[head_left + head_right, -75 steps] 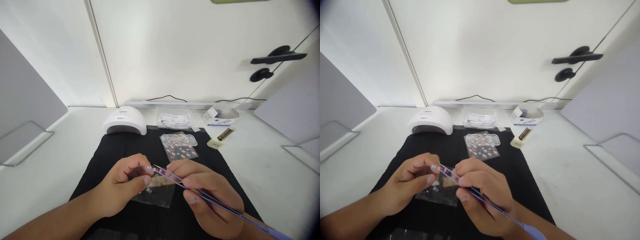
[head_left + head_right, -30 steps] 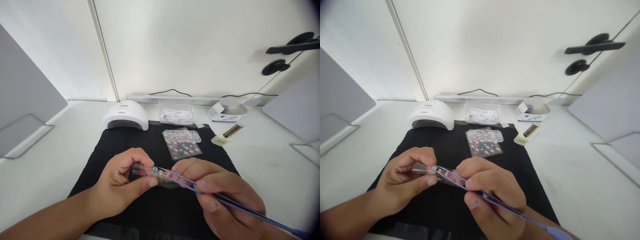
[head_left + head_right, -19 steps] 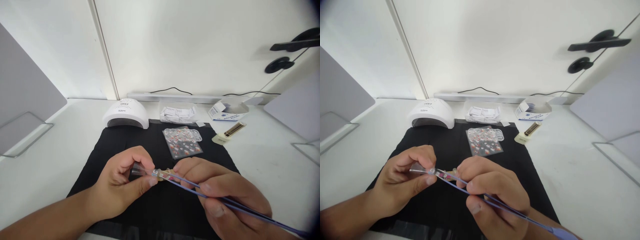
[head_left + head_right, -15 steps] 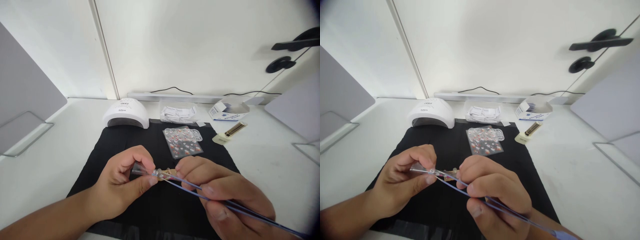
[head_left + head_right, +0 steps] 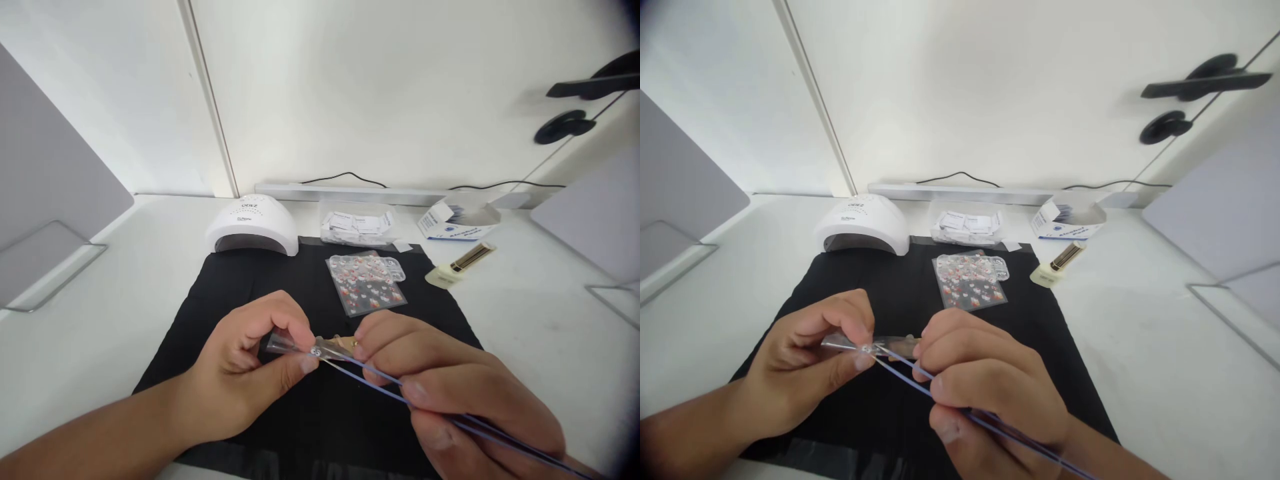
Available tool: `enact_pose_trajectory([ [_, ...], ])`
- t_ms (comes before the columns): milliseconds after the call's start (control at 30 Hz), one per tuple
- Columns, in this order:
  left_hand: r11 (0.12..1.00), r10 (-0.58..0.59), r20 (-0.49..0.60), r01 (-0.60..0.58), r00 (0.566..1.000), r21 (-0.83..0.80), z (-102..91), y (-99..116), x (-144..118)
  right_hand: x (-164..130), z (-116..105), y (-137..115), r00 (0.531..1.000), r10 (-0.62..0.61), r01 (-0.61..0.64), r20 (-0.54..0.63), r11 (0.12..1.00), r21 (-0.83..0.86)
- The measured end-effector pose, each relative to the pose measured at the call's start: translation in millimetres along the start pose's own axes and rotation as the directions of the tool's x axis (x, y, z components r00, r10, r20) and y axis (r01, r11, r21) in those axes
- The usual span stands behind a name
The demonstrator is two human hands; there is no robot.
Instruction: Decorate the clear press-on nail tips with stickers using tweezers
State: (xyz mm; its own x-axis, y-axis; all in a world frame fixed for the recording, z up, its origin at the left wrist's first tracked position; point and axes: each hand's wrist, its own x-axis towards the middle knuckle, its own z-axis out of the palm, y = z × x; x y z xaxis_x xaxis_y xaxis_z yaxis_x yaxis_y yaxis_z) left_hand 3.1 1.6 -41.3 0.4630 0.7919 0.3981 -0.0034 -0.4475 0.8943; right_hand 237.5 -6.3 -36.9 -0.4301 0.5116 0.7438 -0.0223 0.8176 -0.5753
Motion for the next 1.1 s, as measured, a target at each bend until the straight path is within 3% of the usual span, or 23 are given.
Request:
enact_pose_trajectory([
  [200, 0.998, 0.023, 0.012, -0.023, 1.000, 0.053, -0.5, 4, 2, -2, -5, -5, 0.999, 0.037, -0.035, 0.026, 0.997, -0.064],
  [333, 0.999, -0.021, 0.045, 0.019, 0.999, 0.032, -1.2, 5, 3, -3, -5, -8, 0.998, 0.058, -0.058, -0.002, 0.994, -0.091],
  [533, 0.993, -0.081, 0.137, 0.092, 0.987, -0.079, -1.1, 5, 2, -1, -2, -13, 0.992, 0.114, -0.113, -0.060, 0.993, 0.017],
  [700, 0.991, -0.098, 0.168, 0.112, 0.981, -0.078, -1.0, 5, 2, 0, -4, -13, 0.989, 0.147, -0.148, 0.015, 0.987, 0.061],
  [1100, 0.992, -0.065, 0.233, 0.088, 0.970, -0.089, -2.1, 7, 6, 4, -6, -13, 0.983, 0.177, -0.181, 0.043, 0.977, 0.111],
])
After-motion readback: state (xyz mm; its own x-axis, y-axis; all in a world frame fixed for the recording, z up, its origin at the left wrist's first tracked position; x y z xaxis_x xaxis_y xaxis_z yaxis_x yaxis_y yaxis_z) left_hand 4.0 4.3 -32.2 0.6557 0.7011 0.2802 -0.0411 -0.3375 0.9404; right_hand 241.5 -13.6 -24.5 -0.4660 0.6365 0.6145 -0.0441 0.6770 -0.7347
